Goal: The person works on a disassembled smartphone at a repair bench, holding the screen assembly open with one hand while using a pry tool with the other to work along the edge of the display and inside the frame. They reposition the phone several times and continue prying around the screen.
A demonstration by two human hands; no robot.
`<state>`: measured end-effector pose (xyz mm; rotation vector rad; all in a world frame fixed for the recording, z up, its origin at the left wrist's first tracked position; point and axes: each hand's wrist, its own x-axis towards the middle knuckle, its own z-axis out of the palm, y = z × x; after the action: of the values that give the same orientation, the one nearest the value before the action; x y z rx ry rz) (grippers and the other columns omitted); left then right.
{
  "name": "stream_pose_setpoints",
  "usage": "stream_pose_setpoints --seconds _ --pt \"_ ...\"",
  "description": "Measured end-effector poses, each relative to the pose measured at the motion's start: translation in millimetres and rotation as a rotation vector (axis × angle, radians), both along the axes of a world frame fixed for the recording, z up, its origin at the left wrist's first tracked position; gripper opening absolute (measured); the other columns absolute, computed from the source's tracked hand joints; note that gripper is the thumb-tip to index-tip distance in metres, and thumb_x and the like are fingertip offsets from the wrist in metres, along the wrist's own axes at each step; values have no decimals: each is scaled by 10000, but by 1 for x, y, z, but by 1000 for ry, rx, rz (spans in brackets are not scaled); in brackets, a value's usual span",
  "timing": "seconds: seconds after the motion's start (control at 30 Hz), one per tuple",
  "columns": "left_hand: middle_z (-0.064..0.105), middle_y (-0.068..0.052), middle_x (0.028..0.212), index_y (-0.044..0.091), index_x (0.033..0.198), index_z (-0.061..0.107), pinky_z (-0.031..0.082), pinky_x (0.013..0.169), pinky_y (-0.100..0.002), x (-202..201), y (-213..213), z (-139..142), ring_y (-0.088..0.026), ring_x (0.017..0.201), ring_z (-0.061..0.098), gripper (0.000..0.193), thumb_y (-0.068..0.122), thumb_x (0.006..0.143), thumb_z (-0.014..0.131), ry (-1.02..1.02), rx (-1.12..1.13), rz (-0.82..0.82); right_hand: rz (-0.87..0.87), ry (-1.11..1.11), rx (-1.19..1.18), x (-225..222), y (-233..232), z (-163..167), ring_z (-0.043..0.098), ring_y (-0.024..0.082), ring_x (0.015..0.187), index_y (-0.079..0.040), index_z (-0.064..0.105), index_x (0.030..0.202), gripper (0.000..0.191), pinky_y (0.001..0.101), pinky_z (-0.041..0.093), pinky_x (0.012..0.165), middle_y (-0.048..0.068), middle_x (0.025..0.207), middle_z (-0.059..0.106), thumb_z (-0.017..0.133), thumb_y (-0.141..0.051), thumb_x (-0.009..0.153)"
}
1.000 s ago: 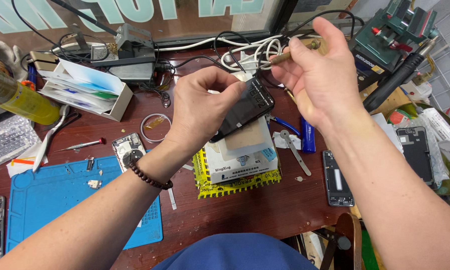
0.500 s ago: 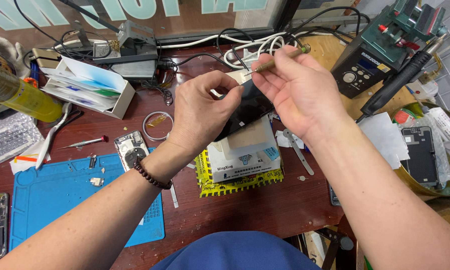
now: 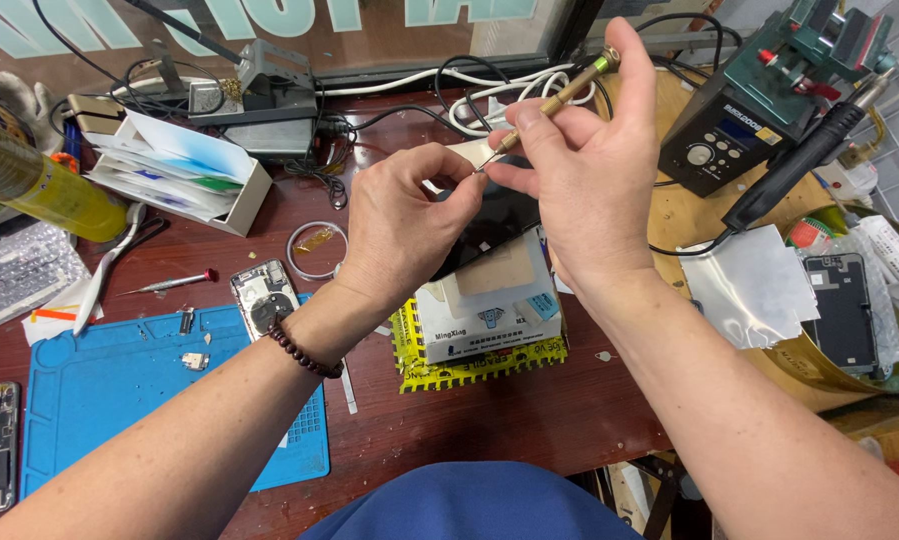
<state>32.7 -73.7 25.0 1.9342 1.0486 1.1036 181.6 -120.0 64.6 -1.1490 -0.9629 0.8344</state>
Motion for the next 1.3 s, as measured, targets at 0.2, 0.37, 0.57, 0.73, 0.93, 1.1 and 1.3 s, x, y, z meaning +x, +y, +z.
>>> stream_pose_setpoints --seconds 0.2,0.37,0.57,0.73,0.93,1.1,1.3 --pt "769 -38 780 71 855 762 569 602 -284 -1 -1 0 -122 625 731 128 199 857 750 -3 -19 3 -3 -31 3 0 0 -4 757 179 935 -127 91 1634 816 357 702 785 139 1049 744 620 42 1036" --pt "769 -42 775 72 863 766 568 607 -289 -1 -1 1 -124 624 730 126 197 856 749 -1 -12 1 -7 -38 -1 0 1 -4 758 177 935 -119 100 1631 809 354 705 781 140 1043 746 618 46 1032" --pt "768 -41 766 80 858 769 571 604 -290 0 -1 2 -122 621 734 121 198 856 745 6 -18 -1 -9 -38 -1 0 2 -3 755 177 920 -112 110 1629 807 353 703 772 143 1029 745 622 49 1027" --pt "772 -41 777 84 858 770 562 597 -298 2 -1 1 -137 607 729 127 209 858 746 17 -19 -2 -18 -37 -13 0 0 -1 758 175 908 -110 112 1626 806 346 700 767 143 1019 749 628 38 1024" --pt "770 -58 804 85 884 773 567 627 -306 1 0 -3 -167 663 746 118 200 870 755 0 23 -17 -20 -39 -7 1 0 0 760 175 912 -104 120 1627 802 345 700 758 147 1022 751 628 36 1022" --pt "778 -66 849 91 904 776 564 654 -322 1 1 -6 -195 717 751 112 195 865 774 -6 55 -21 -16 -45 -9 1 -1 1 759 174 912 -98 120 1625 801 342 700 757 148 1020 750 630 36 1022" --pt "758 -74 822 105 895 784 553 670 -352 1 2 -8 -224 731 728 112 210 858 795 20 90 8 -27 -52 -18 1 0 1 756 169 904 -95 121 1623 805 337 698 751 144 1010 750 634 32 1016"
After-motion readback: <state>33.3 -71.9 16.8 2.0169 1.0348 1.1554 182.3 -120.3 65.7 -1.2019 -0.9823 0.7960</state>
